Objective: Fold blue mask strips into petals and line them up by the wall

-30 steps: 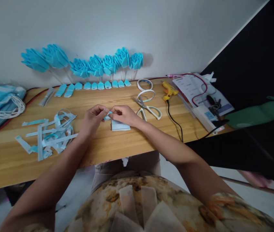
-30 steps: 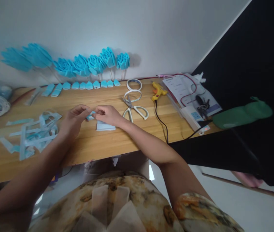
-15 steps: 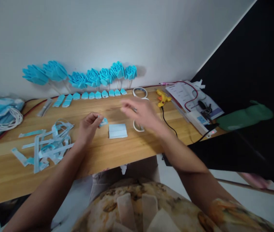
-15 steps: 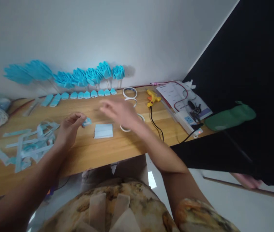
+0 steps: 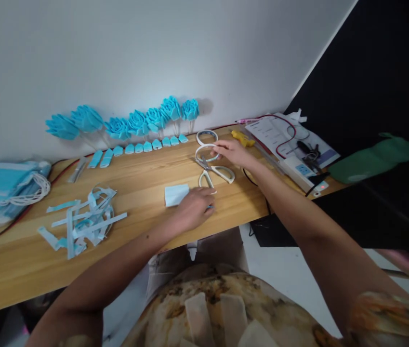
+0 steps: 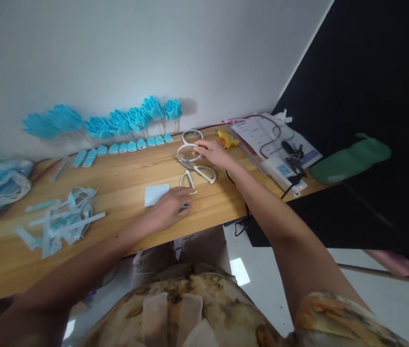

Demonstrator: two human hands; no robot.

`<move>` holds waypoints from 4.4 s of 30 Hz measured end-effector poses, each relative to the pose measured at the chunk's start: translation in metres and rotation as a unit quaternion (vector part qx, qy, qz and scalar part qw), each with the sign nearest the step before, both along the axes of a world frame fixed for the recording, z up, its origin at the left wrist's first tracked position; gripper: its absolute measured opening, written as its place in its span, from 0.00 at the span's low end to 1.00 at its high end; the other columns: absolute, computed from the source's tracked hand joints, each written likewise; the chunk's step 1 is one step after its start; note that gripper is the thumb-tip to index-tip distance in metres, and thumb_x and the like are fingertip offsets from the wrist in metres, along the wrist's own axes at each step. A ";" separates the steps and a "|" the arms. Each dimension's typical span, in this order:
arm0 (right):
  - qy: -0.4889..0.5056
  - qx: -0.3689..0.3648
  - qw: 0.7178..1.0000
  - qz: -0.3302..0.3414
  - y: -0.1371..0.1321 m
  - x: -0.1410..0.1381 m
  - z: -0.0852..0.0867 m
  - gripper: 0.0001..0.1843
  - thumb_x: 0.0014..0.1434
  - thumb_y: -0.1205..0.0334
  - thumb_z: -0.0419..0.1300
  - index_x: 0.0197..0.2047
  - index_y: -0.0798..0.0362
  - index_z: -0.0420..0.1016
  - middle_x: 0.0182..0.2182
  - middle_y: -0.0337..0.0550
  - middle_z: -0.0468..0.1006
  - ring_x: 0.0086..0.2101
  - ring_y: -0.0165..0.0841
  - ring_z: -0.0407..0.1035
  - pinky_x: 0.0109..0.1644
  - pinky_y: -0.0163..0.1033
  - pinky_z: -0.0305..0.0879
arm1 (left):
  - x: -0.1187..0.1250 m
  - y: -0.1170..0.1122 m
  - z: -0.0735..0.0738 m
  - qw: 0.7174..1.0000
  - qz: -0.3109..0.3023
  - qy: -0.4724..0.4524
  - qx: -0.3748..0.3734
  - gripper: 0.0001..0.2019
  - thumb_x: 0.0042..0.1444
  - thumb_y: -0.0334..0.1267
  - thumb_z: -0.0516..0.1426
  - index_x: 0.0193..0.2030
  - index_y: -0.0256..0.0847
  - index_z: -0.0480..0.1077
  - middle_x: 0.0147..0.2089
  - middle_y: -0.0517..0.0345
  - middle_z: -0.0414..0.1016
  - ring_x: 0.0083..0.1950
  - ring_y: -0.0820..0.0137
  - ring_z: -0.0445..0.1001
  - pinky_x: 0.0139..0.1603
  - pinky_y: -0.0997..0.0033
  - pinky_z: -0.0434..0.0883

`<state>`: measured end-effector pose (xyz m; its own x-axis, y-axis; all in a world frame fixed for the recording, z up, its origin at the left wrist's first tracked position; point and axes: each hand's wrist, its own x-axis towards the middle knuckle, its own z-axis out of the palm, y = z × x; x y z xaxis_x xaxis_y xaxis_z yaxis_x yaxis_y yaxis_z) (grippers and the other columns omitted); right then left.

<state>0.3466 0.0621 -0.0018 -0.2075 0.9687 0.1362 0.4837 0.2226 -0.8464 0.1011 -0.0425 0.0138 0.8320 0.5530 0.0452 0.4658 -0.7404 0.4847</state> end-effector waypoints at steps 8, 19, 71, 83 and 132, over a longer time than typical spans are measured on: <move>0.087 -0.003 0.990 -0.109 0.037 -0.007 0.020 0.13 0.68 0.57 0.56 0.45 0.53 0.80 0.34 0.42 0.82 0.30 0.31 0.74 0.31 0.33 0.66 | -0.012 -0.021 -0.011 0.999 -0.011 -0.038 -0.011 0.07 0.63 0.28 0.58 0.35 0.36 0.76 0.66 0.42 0.75 0.68 0.55 0.73 0.72 0.55 0.68; -0.373 0.103 0.912 -0.137 -0.024 -0.026 0.048 0.21 0.73 0.57 0.49 0.57 0.53 0.79 0.53 0.53 0.83 0.51 0.45 0.76 0.52 0.44 0.67 | -0.015 -0.025 -0.026 0.998 0.006 -0.068 0.007 0.06 0.61 0.28 0.59 0.34 0.40 0.76 0.68 0.49 0.73 0.71 0.59 0.70 0.72 0.56 0.69; -0.474 -0.107 0.868 -0.104 -0.161 -0.042 0.041 0.35 0.65 0.55 0.55 0.74 0.48 0.57 0.53 0.55 0.79 0.46 0.48 0.76 0.41 0.42 0.64 | 0.011 0.162 -0.004 0.996 0.033 -0.019 0.082 0.09 0.50 0.28 0.59 0.23 0.41 0.67 0.26 0.55 0.72 0.35 0.62 0.72 0.43 0.63 0.62; -0.391 0.017 0.912 -0.123 -0.120 -0.040 0.046 0.21 0.71 0.54 0.50 0.55 0.57 0.78 0.49 0.59 0.80 0.50 0.49 0.74 0.50 0.47 0.65 | -0.027 0.103 0.031 0.864 0.245 -0.357 -0.257 0.10 0.54 0.41 0.66 0.31 0.39 0.73 0.29 0.60 0.73 0.30 0.74 0.68 0.35 0.72 0.65; 0.201 0.010 0.979 0.022 -0.046 -0.140 -0.002 0.20 0.60 0.44 0.62 0.31 0.53 0.74 0.26 0.35 0.68 0.29 0.28 0.58 0.36 0.37 0.53 | -0.076 0.066 -0.017 0.854 0.296 -0.347 -0.252 0.14 0.46 0.47 0.67 0.27 0.41 0.71 0.25 0.62 0.66 0.27 0.74 0.60 0.31 0.71 0.58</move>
<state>0.2065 0.0163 -0.0039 -0.1750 0.9561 0.2349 0.1013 0.2548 -0.9617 0.0251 0.0237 -0.0027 0.2698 0.9618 0.0463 0.1572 -0.0914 0.9833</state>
